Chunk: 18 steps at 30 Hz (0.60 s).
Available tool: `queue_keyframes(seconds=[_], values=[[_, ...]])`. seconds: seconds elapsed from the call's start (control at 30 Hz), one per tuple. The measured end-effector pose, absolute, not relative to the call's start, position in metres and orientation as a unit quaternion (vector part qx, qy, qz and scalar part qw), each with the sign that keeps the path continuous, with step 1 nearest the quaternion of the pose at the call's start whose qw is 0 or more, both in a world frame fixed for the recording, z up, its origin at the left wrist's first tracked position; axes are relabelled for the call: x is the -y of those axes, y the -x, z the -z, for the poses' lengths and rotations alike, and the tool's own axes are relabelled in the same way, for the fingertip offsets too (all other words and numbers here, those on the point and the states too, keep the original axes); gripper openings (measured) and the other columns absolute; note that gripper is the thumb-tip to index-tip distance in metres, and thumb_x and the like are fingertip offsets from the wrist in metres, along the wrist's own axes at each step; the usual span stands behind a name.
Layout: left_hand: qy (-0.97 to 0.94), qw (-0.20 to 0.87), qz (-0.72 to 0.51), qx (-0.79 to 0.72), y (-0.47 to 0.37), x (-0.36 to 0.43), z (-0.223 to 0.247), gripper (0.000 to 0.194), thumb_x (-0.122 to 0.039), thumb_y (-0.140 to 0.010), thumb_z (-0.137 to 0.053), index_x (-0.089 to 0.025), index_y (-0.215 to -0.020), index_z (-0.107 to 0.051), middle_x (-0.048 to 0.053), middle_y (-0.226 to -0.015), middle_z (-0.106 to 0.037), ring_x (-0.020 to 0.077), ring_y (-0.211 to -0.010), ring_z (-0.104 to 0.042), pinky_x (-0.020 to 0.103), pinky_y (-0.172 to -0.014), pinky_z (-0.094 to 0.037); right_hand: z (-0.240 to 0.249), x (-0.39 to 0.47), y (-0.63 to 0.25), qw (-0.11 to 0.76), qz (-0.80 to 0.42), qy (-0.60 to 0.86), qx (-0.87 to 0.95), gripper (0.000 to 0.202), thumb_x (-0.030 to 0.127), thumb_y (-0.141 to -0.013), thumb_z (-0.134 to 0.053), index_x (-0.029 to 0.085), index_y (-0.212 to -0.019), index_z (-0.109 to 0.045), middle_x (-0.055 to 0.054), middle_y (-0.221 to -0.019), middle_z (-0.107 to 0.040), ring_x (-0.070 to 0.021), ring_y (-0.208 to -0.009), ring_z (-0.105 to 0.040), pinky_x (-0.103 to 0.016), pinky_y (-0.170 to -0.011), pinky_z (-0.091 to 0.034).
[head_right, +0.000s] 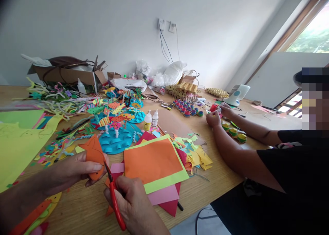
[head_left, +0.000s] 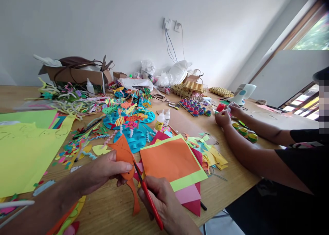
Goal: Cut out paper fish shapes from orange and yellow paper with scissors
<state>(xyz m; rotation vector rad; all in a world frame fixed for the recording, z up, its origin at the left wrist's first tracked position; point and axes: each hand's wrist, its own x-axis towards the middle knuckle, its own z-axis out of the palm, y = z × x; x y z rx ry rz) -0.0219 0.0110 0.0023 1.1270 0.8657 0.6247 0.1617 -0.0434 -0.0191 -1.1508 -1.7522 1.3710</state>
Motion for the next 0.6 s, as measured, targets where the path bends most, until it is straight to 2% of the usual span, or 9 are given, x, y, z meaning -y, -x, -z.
queue_keyframes(seconds=[0.23,0.33,0.6], values=[[-0.489,0.72,-0.286,-0.4,0.02,-0.011,-0.002,0.019,-0.032,-0.064,-0.068,-0.016,-0.058,-0.06,-0.002,-0.052,-0.058,0.0101,-0.048,-0.049,0.02,-0.045,-0.04,0.023,0.041,-0.163,0.317,-0.518,0.446,0.658,0.029,0.026,-0.086,-0.044,0.018,-0.059,-0.034,0.006,-0.058,-0.029,-0.0074,-0.053,-0.024,-0.02,-0.044,-0.02],[-0.467,0.699,-0.32,-0.437,0.02,-0.011,-0.002,0.024,-0.036,-0.065,-0.07,-0.018,-0.057,-0.055,-0.004,-0.052,-0.057,0.0106,-0.048,-0.049,0.022,-0.046,-0.04,0.025,0.041,-0.162,0.323,-0.525,0.445,0.65,0.03,0.029,-0.085,-0.044,0.018,-0.059,-0.034,0.006,-0.057,-0.029,-0.0075,-0.053,-0.024,-0.02,-0.044,-0.02],[-0.531,0.646,-0.317,-0.448,0.015,-0.007,0.001,0.027,-0.04,-0.07,-0.061,-0.017,-0.055,-0.058,-0.004,-0.051,-0.053,0.0107,-0.049,-0.043,0.023,-0.049,-0.035,0.036,0.041,-0.157,0.344,-0.57,0.444,0.599,0.023,0.026,-0.083,-0.044,0.018,-0.061,-0.041,0.007,-0.049,-0.036,-0.0058,-0.04,-0.036,-0.016,-0.038,-0.028]])
